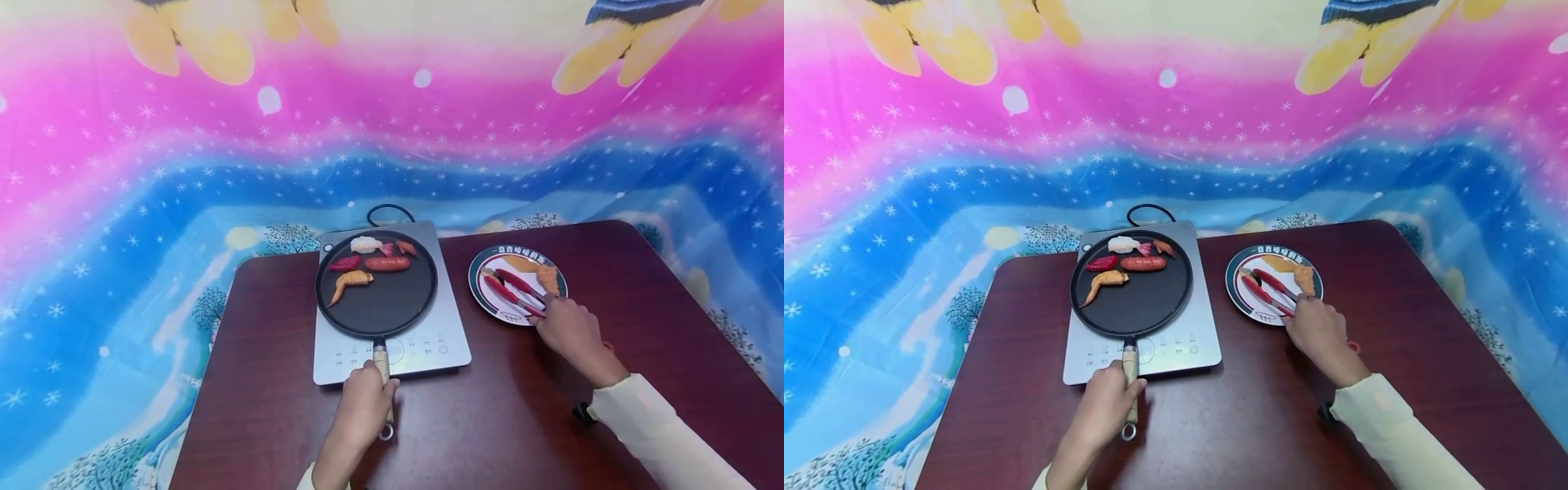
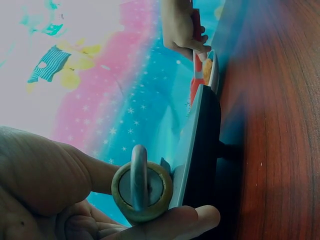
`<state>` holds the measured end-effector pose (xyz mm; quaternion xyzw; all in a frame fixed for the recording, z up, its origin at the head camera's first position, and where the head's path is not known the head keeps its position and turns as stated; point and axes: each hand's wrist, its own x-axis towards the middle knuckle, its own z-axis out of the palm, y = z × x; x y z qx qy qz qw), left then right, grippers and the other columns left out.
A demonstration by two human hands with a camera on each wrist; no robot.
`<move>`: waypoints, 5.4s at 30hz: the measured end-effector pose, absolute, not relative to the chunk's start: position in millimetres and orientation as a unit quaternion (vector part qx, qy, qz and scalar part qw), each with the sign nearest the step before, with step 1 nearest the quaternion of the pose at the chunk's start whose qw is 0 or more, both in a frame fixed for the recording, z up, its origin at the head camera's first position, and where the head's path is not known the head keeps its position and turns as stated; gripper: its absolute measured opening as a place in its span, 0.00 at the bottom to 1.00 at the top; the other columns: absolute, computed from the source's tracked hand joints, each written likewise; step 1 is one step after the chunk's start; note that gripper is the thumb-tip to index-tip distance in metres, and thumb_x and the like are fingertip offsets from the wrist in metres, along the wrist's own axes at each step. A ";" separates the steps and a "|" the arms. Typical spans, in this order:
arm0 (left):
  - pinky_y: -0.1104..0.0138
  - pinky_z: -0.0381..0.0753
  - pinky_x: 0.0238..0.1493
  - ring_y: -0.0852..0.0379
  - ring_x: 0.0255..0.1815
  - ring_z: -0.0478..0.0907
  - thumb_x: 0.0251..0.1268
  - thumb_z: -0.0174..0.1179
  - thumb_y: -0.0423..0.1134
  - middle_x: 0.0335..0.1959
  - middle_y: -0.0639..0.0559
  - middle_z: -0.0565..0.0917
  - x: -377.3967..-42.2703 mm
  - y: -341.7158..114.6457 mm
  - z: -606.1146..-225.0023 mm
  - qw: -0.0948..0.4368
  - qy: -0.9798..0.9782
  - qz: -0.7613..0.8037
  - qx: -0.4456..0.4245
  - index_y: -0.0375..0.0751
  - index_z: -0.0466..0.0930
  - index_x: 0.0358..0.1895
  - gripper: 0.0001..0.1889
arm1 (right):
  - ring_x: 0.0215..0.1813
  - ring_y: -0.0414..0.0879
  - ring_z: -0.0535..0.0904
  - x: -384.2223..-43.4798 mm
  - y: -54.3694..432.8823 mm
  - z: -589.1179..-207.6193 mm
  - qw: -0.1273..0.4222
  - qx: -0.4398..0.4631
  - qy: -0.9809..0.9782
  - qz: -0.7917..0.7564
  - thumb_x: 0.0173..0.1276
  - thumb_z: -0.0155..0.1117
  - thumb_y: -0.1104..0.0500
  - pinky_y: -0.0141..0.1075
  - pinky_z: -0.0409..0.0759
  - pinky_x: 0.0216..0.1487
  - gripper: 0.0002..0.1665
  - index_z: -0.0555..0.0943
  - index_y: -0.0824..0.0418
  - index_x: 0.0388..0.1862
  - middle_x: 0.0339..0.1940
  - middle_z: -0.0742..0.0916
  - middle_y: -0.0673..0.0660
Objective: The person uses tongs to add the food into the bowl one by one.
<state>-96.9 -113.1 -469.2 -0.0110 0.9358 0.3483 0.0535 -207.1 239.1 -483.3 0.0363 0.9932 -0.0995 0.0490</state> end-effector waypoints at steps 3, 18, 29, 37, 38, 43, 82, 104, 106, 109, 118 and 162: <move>0.67 0.79 0.22 0.55 0.19 0.76 0.65 0.69 0.36 0.21 0.45 0.76 -97.1 -112.7 -468.9 0.053 0.936 0.348 -0.012 0.26 0.76 0.37 0.14 | 0.38 0.68 0.82 -208.2 243.2 -484.3 0.041 0.032 0.993 -0.102 0.66 0.70 0.53 0.60 0.80 0.32 0.32 0.77 0.75 0.60 0.47 0.84 0.77; 0.70 0.76 0.17 0.57 0.17 0.76 0.66 0.68 0.36 0.21 0.45 0.76 -97.5 -111.1 -468.5 0.066 0.933 0.353 -0.022 0.21 0.76 0.41 0.17 | 0.43 0.69 0.82 -206.1 257.8 -498.6 0.014 0.021 0.993 -0.117 0.67 0.70 0.53 0.60 0.80 0.35 0.38 0.73 0.72 0.70 0.55 0.83 0.78; 0.68 0.78 0.20 0.56 0.18 0.76 0.66 0.69 0.36 0.21 0.44 0.77 -97.3 -112.9 -467.5 0.062 0.936 0.346 -0.021 0.23 0.76 0.40 0.16 | 0.45 0.70 0.82 -201.2 258.9 -490.4 -0.005 0.011 0.993 -0.121 0.66 0.70 0.54 0.63 0.81 0.37 0.37 0.73 0.70 0.70 0.56 0.82 0.78; 0.67 0.79 0.21 0.55 0.19 0.76 0.66 0.68 0.37 0.21 0.44 0.77 -97.5 -113.2 -468.4 0.064 0.936 0.345 -0.019 0.23 0.76 0.40 0.16 | 0.47 0.69 0.83 -197.9 246.0 -473.2 -0.035 -0.024 0.991 -0.127 0.65 0.72 0.56 0.60 0.81 0.34 0.37 0.75 0.70 0.69 0.57 0.83 0.77; 0.67 0.79 0.21 0.55 0.19 0.76 0.66 0.68 0.37 0.21 0.44 0.77 -97.5 -113.2 -468.5 0.063 0.936 0.345 -0.019 0.23 0.76 0.40 0.16 | 0.47 0.68 0.83 -197.9 242.7 -469.7 -0.038 -0.031 0.990 -0.128 0.65 0.72 0.56 0.58 0.81 0.33 0.37 0.75 0.69 0.69 0.57 0.83 0.77; 0.67 0.79 0.21 0.55 0.19 0.76 0.66 0.68 0.37 0.22 0.44 0.77 -97.7 -113.3 -468.3 0.062 0.936 0.345 -0.021 0.23 0.76 0.40 0.17 | 0.42 0.66 0.85 -199.9 224.6 -454.0 -0.055 -0.072 0.989 -0.118 0.66 0.73 0.55 0.51 0.79 0.25 0.35 0.77 0.69 0.68 0.56 0.84 0.76; 0.66 0.79 0.23 0.54 0.21 0.77 0.66 0.69 0.37 0.22 0.44 0.78 -99.1 -115.3 -466.4 0.061 0.936 0.346 -0.017 0.23 0.77 0.39 0.16 | 0.34 0.52 0.84 -234.2 121.2 -443.0 -0.058 -0.208 0.975 -0.051 0.61 0.78 0.55 0.46 0.82 0.29 0.32 0.81 0.65 0.61 0.38 0.88 0.61; 0.66 0.79 0.22 0.55 0.20 0.77 0.66 0.69 0.37 0.22 0.44 0.77 -99.4 -114.7 -468.2 0.067 0.934 0.351 -0.025 0.22 0.77 0.41 0.17 | 0.44 0.55 0.87 -233.3 116.6 -441.4 -0.034 -0.199 0.977 -0.061 0.61 0.78 0.57 0.50 0.88 0.41 0.35 0.79 0.66 0.66 0.46 0.89 0.62; 0.66 0.79 0.22 0.55 0.20 0.77 0.66 0.69 0.37 0.22 0.44 0.77 -99.5 -114.7 -468.3 0.067 0.934 0.351 -0.025 0.22 0.77 0.41 0.17 | 0.46 0.55 0.87 -233.2 116.2 -441.3 -0.031 -0.198 0.978 -0.063 0.61 0.78 0.56 0.50 0.88 0.43 0.35 0.78 0.65 0.66 0.48 0.89 0.63; 0.66 0.80 0.23 0.55 0.21 0.77 0.65 0.69 0.37 0.22 0.44 0.78 -99.5 -115.1 -468.1 0.063 0.935 0.349 -0.023 0.23 0.77 0.40 0.16 | 0.46 0.55 0.87 -233.1 116.4 -441.0 -0.029 -0.198 0.978 -0.063 0.62 0.78 0.56 0.50 0.88 0.44 0.36 0.78 0.65 0.67 0.49 0.89 0.63; 0.68 0.78 0.20 0.55 0.19 0.77 0.66 0.68 0.37 0.22 0.44 0.77 -99.3 -114.2 -468.2 0.068 0.932 0.354 -0.029 0.21 0.77 0.41 0.17 | 0.44 0.54 0.87 -231.1 116.0 -439.7 -0.029 -0.199 0.977 -0.065 0.61 0.78 0.56 0.50 0.88 0.42 0.35 0.78 0.65 0.66 0.46 0.88 0.62; 0.66 0.80 0.22 0.55 0.20 0.77 0.65 0.69 0.37 0.22 0.43 0.78 -99.5 -115.1 -468.9 0.065 0.935 0.347 -0.020 0.22 0.77 0.40 0.17 | 0.50 0.72 0.78 -197.7 263.4 -453.8 -0.018 0.033 0.989 -0.140 0.62 0.76 0.50 0.69 0.78 0.46 0.48 0.67 0.75 0.71 0.54 0.79 0.78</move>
